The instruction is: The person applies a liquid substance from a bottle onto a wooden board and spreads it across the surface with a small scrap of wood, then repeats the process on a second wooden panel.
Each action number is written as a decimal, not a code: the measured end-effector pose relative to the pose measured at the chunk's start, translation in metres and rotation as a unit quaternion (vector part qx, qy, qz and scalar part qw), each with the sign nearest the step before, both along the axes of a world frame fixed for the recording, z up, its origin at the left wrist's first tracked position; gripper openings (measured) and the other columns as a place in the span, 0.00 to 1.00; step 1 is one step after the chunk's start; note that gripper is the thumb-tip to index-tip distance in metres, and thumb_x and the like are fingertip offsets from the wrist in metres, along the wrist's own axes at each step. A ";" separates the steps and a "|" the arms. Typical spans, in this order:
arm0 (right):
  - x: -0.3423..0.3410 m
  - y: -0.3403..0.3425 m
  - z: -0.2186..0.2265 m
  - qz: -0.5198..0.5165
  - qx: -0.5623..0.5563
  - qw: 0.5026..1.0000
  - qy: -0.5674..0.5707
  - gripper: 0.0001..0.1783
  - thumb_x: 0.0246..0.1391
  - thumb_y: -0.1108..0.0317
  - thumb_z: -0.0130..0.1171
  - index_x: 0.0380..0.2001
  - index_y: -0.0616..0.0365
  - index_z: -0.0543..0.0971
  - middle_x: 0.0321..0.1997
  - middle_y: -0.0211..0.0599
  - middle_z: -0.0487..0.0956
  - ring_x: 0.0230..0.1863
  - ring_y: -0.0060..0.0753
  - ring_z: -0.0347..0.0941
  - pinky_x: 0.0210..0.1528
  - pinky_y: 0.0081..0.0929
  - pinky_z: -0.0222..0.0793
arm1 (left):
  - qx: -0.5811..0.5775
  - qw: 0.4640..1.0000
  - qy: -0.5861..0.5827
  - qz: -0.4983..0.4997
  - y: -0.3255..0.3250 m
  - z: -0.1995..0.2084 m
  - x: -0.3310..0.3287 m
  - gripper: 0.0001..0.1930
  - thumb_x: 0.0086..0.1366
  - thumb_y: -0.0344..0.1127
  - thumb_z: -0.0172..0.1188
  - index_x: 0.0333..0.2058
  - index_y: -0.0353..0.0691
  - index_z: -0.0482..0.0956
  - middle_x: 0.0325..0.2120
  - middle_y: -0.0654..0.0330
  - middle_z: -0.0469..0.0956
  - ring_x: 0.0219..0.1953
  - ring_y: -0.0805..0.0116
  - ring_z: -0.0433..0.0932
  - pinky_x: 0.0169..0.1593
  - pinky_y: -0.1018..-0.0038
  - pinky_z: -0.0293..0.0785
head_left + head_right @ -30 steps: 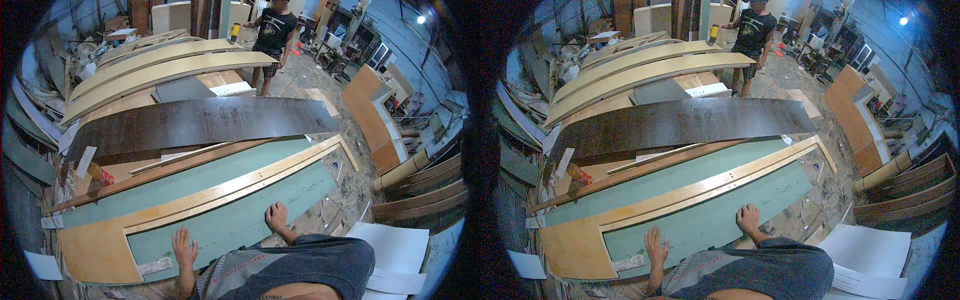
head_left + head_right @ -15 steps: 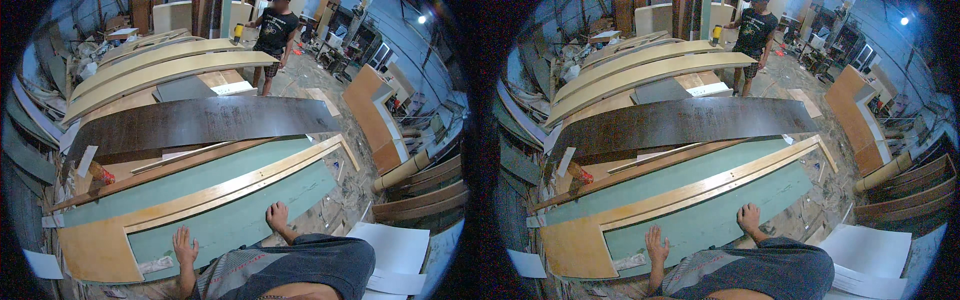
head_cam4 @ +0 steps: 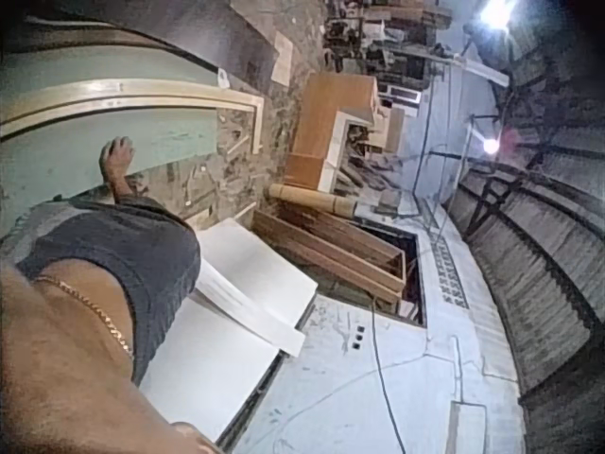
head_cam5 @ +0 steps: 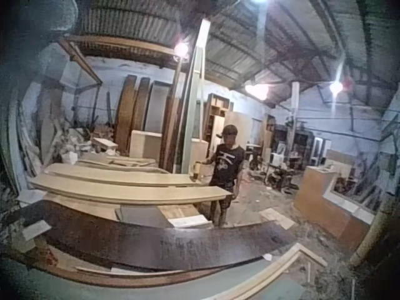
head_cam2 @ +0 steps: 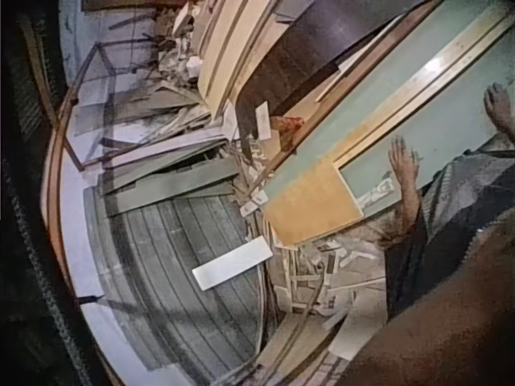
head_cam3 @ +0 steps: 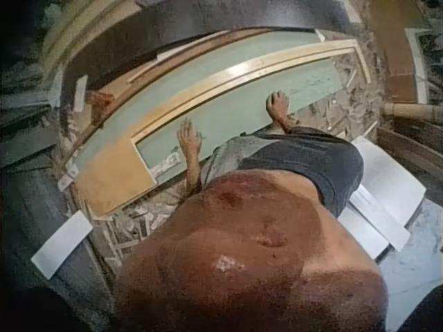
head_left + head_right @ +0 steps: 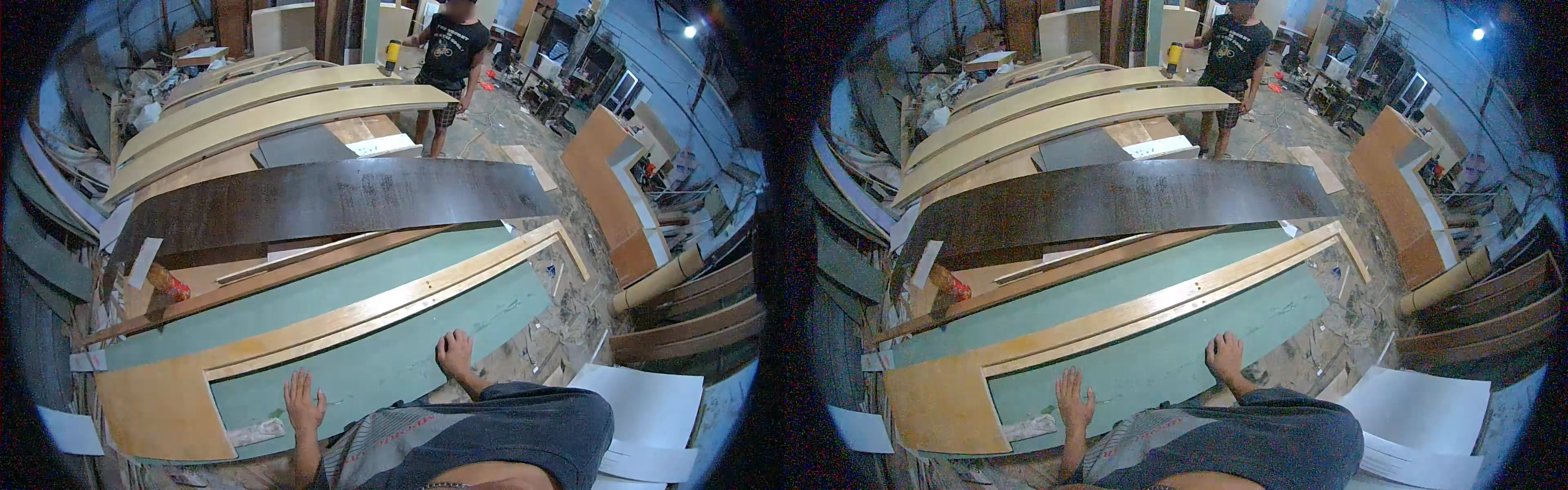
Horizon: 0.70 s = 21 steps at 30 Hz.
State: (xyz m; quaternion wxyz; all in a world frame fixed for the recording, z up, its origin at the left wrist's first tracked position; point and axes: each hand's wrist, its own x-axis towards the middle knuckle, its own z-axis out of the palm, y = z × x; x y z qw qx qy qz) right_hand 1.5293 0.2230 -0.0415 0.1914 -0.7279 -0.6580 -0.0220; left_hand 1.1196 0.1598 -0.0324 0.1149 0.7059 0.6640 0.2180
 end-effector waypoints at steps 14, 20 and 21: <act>0.000 0.001 0.002 0.016 0.012 1.000 -0.002 0.08 0.53 0.64 0.54 0.27 0.57 0.73 0.32 0.44 0.69 0.39 0.48 0.66 0.42 0.45 0.58 | -0.004 1.000 0.022 0.001 -0.001 0.001 0.001 0.28 0.60 0.41 0.57 0.60 0.42 0.69 0.64 0.57 0.64 0.68 0.57 0.58 0.70 0.54 0.47; 0.000 0.001 0.001 0.012 0.014 1.000 0.006 0.08 0.53 0.64 0.54 0.26 0.57 0.73 0.32 0.45 0.69 0.39 0.49 0.66 0.42 0.46 0.58 | -0.007 1.000 0.025 0.001 0.000 0.000 0.000 0.29 0.60 0.41 0.56 0.60 0.42 0.68 0.64 0.57 0.63 0.68 0.57 0.58 0.71 0.54 0.46; 0.000 0.001 0.001 0.009 0.010 1.000 0.007 0.08 0.53 0.64 0.54 0.26 0.57 0.73 0.33 0.45 0.70 0.40 0.49 0.66 0.42 0.46 0.58 | -0.010 1.000 0.021 0.001 0.000 0.000 0.000 0.29 0.60 0.41 0.56 0.60 0.42 0.68 0.64 0.57 0.63 0.68 0.57 0.58 0.71 0.54 0.46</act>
